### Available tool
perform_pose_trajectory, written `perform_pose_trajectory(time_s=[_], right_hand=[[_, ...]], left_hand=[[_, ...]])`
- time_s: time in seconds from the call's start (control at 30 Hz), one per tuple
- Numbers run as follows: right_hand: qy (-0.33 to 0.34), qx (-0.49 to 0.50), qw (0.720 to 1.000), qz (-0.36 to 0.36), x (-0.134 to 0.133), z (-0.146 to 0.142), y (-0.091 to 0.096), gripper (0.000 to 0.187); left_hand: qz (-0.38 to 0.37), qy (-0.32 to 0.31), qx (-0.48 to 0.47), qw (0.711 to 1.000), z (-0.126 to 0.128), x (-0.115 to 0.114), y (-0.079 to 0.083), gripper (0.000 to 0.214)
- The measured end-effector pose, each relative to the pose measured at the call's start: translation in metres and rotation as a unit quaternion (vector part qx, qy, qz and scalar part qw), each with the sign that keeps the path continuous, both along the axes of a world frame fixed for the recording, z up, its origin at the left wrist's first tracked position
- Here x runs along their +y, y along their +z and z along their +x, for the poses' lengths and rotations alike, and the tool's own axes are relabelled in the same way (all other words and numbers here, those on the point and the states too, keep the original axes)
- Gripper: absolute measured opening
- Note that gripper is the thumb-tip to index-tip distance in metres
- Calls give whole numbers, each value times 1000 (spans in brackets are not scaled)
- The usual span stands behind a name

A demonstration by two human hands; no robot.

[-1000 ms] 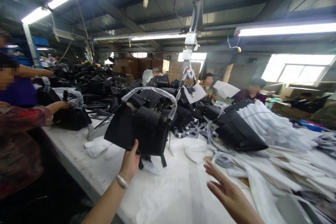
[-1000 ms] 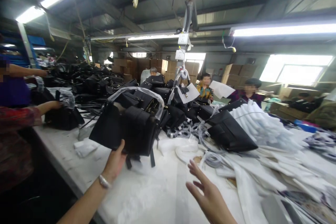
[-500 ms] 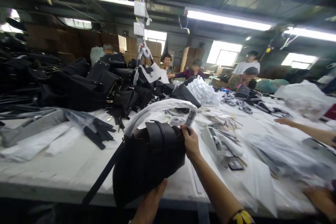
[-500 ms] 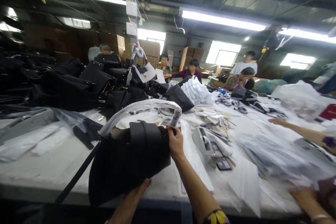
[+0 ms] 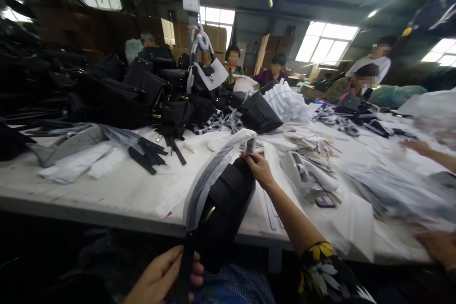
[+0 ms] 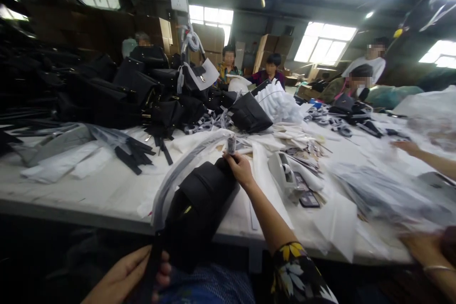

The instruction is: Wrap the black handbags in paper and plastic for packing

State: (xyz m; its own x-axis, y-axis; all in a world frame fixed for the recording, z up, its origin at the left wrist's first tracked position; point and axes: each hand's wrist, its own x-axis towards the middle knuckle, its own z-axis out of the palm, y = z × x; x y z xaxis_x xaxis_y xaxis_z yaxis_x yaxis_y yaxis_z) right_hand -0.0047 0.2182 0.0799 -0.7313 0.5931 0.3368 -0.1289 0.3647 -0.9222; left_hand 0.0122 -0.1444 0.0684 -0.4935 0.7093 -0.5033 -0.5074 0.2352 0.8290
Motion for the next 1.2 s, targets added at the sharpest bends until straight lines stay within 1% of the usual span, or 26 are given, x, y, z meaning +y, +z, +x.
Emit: perform_pose_trajectory(time_s=[0.07,0.13,0.17,0.2,0.23,0.27,0.3,0.33,0.4,0.43,0.5,0.53,0.6,0.63,0.67,0.7,0.73,0.77,0.8,0.87,0.93,1.0,1.03,1.1,1.17,1.2], right_hand=[[-38,6,999,29,-16,22,9,40],[-145,29,986,73,-37,53,15,43],[-196,33,976,84,-49,70,16,41],[-224,26,971,84,-63,88,15,35],[-205,-4,976,76,-77,104,12,31],[-151,-53,985,64,-91,118,7,33],[-108,-106,988,38,-105,129,0,39],[-79,-151,985,0,-117,135,-9,51],[-40,-210,973,-85,-133,137,-30,79],[-27,-219,968,-120,-136,133,-41,88],[-4,-209,965,-158,-132,121,-58,98],[-2,-198,966,-164,-127,115,-63,99],[-27,-183,972,-144,-115,108,-63,95],[-54,-181,975,-114,-111,109,-59,88],[-84,-181,977,-73,-110,111,-52,75],[-105,-186,977,-29,-112,115,-45,58],[-107,-196,975,3,-118,120,-39,41],[-90,-206,974,14,-126,125,-32,34],[-53,-217,975,6,-136,130,-28,36],[41,-222,974,-32,-156,135,-23,37],[91,-194,975,-62,-171,133,-25,37],[102,-169,976,-91,-177,127,-30,39],[102,-168,974,-114,-177,123,-32,38],[110,-186,963,-162,-173,117,-37,40],[116,-203,951,-200,-169,115,-40,43],[116,-205,949,-211,-167,115,-40,43]], left_hand=[[31,75,-56,995,8,5,4,64],[49,136,-77,987,14,10,4,63],[50,166,-69,982,14,11,2,64],[47,190,-46,980,12,12,0,64],[42,202,-11,978,9,13,-5,66],[38,203,27,978,6,14,-10,70],[38,192,64,979,2,16,-15,77],[41,171,90,980,-1,20,-21,85],[68,115,110,985,-6,30,-32,95],[85,85,116,986,-7,38,-36,94],[115,36,140,983,-8,55,-40,85],[125,25,156,979,-8,64,-40,81],[133,23,189,973,-10,79,-39,76],[133,25,198,971,-11,83,-38,74],[134,23,199,970,-11,85,-37,74],[136,15,198,971,-11,84,-36,73],[138,5,196,971,-10,80,-37,72],[137,-11,199,970,-8,75,-38,72],[128,-25,212,968,-5,68,-39,71],[95,-48,283,953,1,54,-41,62],[63,-60,382,920,5,42,-39,45],[61,-74,458,884,4,35,-31,33],[70,-88,475,873,1,33,-26,31],[88,-110,477,868,-13,31,-16,28],[61,-71,486,869,-38,32,-11,26],[26,-26,499,866,-54,33,-12,26]])
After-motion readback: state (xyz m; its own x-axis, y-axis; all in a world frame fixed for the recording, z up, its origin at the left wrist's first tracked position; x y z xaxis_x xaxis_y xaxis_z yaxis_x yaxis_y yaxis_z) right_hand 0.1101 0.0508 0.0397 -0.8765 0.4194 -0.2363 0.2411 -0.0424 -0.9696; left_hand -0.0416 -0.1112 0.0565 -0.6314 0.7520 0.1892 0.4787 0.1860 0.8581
